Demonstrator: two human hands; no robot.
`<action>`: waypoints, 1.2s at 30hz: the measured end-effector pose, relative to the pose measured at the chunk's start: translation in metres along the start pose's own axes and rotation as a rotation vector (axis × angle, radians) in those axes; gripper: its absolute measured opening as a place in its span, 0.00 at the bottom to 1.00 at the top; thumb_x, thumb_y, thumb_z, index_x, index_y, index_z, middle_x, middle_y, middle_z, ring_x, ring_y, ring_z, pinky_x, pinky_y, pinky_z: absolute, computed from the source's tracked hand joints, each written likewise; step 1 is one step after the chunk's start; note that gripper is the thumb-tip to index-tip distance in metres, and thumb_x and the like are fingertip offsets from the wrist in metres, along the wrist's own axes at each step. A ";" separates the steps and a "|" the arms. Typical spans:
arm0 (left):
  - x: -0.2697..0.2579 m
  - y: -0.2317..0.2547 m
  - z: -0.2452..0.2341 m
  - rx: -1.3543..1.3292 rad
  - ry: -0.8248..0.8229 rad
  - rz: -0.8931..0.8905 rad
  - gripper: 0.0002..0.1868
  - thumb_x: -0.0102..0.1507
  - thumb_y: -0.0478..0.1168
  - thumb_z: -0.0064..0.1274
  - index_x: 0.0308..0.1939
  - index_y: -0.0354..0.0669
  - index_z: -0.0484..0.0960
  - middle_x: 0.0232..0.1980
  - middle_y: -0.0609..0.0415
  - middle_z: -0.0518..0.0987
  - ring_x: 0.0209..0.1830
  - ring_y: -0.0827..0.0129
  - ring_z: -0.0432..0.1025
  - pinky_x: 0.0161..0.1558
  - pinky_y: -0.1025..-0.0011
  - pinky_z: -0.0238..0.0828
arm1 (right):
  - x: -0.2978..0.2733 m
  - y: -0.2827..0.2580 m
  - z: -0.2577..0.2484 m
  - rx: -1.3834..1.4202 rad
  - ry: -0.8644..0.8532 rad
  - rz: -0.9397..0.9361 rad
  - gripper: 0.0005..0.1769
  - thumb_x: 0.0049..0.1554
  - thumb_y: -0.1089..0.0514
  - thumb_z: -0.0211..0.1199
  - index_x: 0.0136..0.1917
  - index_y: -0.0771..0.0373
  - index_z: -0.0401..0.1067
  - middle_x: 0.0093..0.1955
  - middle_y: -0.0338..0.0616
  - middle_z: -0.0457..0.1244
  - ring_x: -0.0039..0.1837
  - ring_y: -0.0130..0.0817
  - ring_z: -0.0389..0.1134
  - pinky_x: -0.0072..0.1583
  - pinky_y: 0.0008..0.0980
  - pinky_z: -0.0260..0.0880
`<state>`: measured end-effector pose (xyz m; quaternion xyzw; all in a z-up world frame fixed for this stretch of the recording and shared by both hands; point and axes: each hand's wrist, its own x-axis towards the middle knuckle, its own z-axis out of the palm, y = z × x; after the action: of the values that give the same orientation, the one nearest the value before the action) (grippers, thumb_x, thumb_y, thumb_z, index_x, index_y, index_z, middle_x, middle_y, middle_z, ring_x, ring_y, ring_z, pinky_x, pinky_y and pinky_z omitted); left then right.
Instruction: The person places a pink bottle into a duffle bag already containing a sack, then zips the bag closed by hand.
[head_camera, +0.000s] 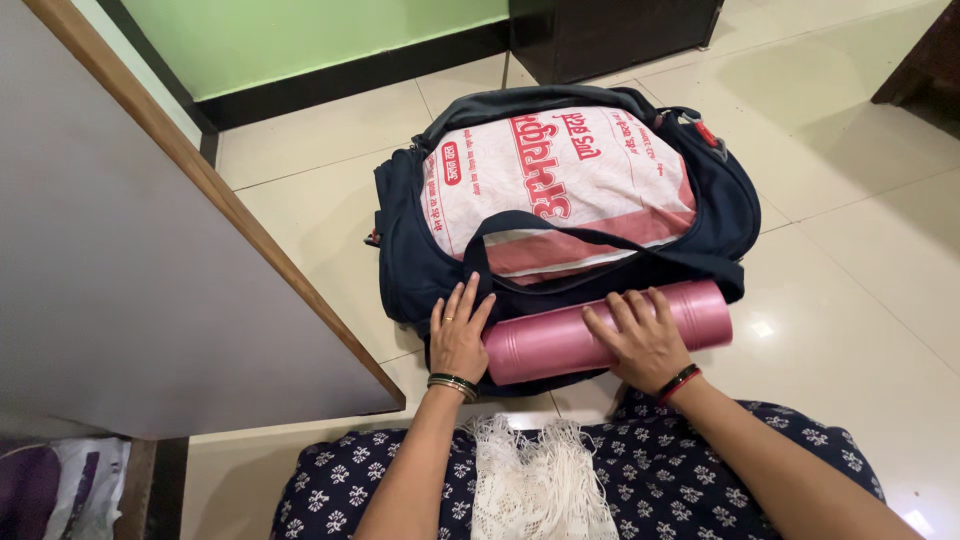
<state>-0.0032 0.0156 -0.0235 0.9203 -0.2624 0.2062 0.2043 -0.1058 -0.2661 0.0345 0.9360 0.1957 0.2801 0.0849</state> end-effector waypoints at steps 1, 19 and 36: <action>0.001 0.000 0.000 -0.003 0.011 -0.003 0.35 0.54 0.27 0.48 0.68 0.47 0.75 0.81 0.54 0.57 0.78 0.57 0.55 0.74 0.51 0.46 | -0.001 -0.002 0.000 0.011 -0.027 0.000 0.47 0.34 0.51 0.72 0.69 0.51 0.65 0.64 0.56 0.62 0.65 0.54 0.62 0.68 0.61 0.56; -0.006 0.026 -0.012 -0.201 0.033 0.096 0.05 0.61 0.37 0.57 0.41 0.48 0.85 0.38 0.55 0.78 0.44 0.57 0.73 0.48 0.59 0.69 | -0.007 -0.026 0.117 -0.027 -0.094 -0.149 0.39 0.49 0.51 0.61 0.74 0.52 0.59 0.69 0.61 0.59 0.67 0.61 0.60 0.66 0.59 0.59; -0.010 0.026 0.041 0.173 -0.608 0.102 0.58 0.47 0.53 0.72 0.75 0.51 0.54 0.73 0.43 0.62 0.73 0.47 0.57 0.72 0.45 0.49 | 0.019 -0.005 0.079 0.355 -0.469 -0.081 0.53 0.35 0.48 0.76 0.73 0.52 0.64 0.69 0.50 0.61 0.70 0.51 0.59 0.72 0.55 0.52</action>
<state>-0.0143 -0.0201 -0.0554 0.9394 -0.3386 -0.0468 0.0270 -0.0485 -0.2573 -0.0232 0.9667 0.2540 0.0138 -0.0263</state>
